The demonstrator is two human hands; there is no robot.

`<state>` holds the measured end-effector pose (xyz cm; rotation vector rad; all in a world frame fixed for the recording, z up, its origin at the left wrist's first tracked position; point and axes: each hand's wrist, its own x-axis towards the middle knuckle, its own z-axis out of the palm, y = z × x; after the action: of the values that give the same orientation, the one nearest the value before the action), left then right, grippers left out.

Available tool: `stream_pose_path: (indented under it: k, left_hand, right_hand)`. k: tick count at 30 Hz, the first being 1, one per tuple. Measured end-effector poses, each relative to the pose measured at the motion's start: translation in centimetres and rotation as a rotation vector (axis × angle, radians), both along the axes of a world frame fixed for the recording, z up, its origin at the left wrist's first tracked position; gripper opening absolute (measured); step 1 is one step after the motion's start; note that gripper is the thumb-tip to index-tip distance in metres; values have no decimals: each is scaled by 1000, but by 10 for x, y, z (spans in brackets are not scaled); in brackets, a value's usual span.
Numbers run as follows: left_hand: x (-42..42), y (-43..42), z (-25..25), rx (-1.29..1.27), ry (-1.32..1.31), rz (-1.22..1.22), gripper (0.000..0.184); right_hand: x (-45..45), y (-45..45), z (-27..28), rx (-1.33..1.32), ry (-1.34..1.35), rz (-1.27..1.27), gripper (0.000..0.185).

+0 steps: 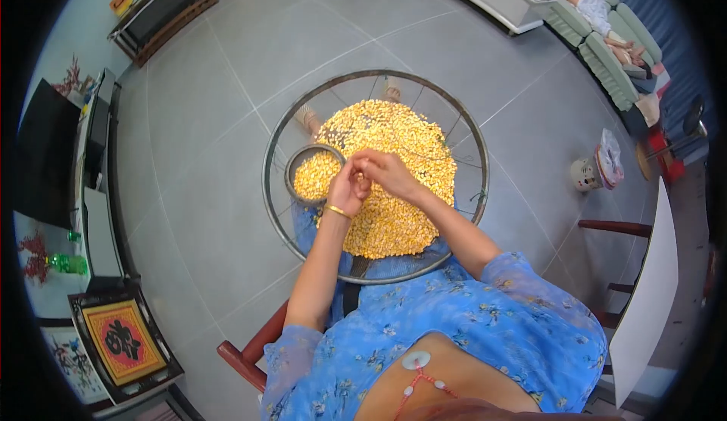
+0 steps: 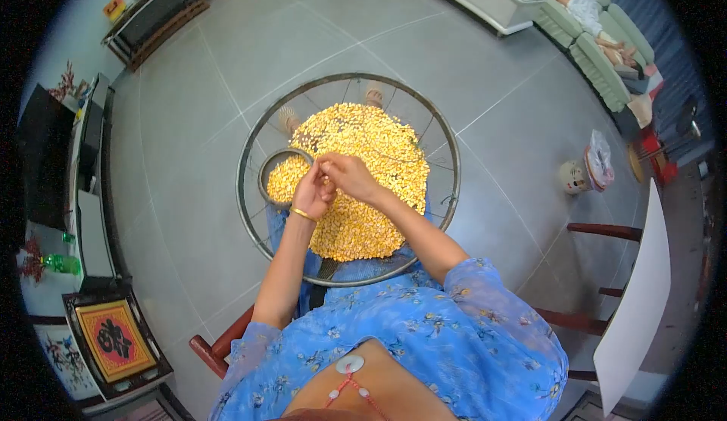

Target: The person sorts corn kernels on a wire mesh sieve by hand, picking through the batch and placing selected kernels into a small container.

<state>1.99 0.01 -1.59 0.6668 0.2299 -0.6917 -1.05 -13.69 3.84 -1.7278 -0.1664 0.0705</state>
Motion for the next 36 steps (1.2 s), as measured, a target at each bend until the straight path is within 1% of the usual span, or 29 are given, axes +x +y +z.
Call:
stream_pose_path:
  k: [2, 3, 4, 5, 6, 8, 9, 11, 12, 14, 16, 18, 19, 20, 22, 23, 24, 26, 28, 30, 31, 32, 34, 35, 36]
  left_hand:
    - [7, 5, -8, -110, 7, -105, 26]
    - [8, 6, -8, -163, 31, -67, 19]
    - [9, 7, -9, -154, 56, -55, 19]
    - [10, 5, -1, -111, 29, 6, 16]
    - [12, 5, 3, -69, -3, 62, 14]
    - [13, 6, 8, -97, 12, 70, 15]
    - [13, 4, 11, -83, 5, 62, 15]
    - [13, 1, 15, -47, 0, 35, 16]
    - [13, 1, 11, -46, 7, 33, 16]
    - [10, 1, 3, -70, 26, 3, 16]
    - [11, 3, -3, -81, 47, 5, 16]
    - [13, 5, -5, -95, 63, 9, 16]
    - [13, 5, -7, -109, 76, 15, 16]
    - [14, 6, -8, -124, 88, 22, 16]
    - [14, 7, -12, -120, 79, 20, 16]
    - [14, 8, -14, -115, 68, 21, 16]
    - [13, 9, -17, -117, 76, 21, 16]
    - [11, 11, -21, -106, 94, 32, 15]
    - [9, 7, -17, -88, 108, 22, 15]
    - [6, 2, -12, -71, 116, 19, 14]
    - [5, 0, -9, -84, 149, -8, 16]
    - [3, -2, -7, -97, 182, -34, 17]
    - [1, -4, -1, -103, 159, -43, 21]
    - [0, -6, 7, -73, 204, -22, 21]
    - [0, -8, 13, -43, 251, -1, 21]
  right_hand:
    - [5, -12, 0, -141, -92, -167, 20]
    - [7, -20, -3, -169, -4, -200, 19]
    - [9, -29, -7, -199, 84, -233, 19]
    - [10, -37, -11, -307, 17, -215, 18]
    - [6, -43, -10, -301, 36, -208, 18]
    - [0, -56, -5, -751, 144, 84, 17]
    - [-1, -63, -12, -751, 154, 85, 17]
    - [4, -74, -32, -822, -30, 20, 16]
    - [10, -77, -40, -822, -23, 20, 16]
    - [25, -83, -53, -771, -46, -140, 16]
    - [39, -84, -59, -775, -20, -137, 15]
    - [48, -79, -67, -923, -77, -142, 14]
    - [47, -75, -72, -984, -64, -96, 12]
    - [43, -73, -70, -984, -57, -99, 12]
    - [38, -68, -67, -973, 17, 49, 12]
    - [36, -72, -71, -944, -9, 26, 14]
    - [34, -69, -62, -946, -1, 29, 14]
    - [27, -67, -33, -712, 50, -196, 16]
    - [23, -59, -4, -674, 93, -232, 19]
    - [20, -45, 15, -640, 54, -200, 23]
    - [17, -36, 15, -578, -23, -165, 26]
    - [14, -25, 18, -582, -26, -165, 26]
    - [12, -7, 25, -556, -40, -6, 27]
    - [14, -6, 25, -561, -43, -2, 27]
    - [17, -5, 22, -617, -86, -10, 23]
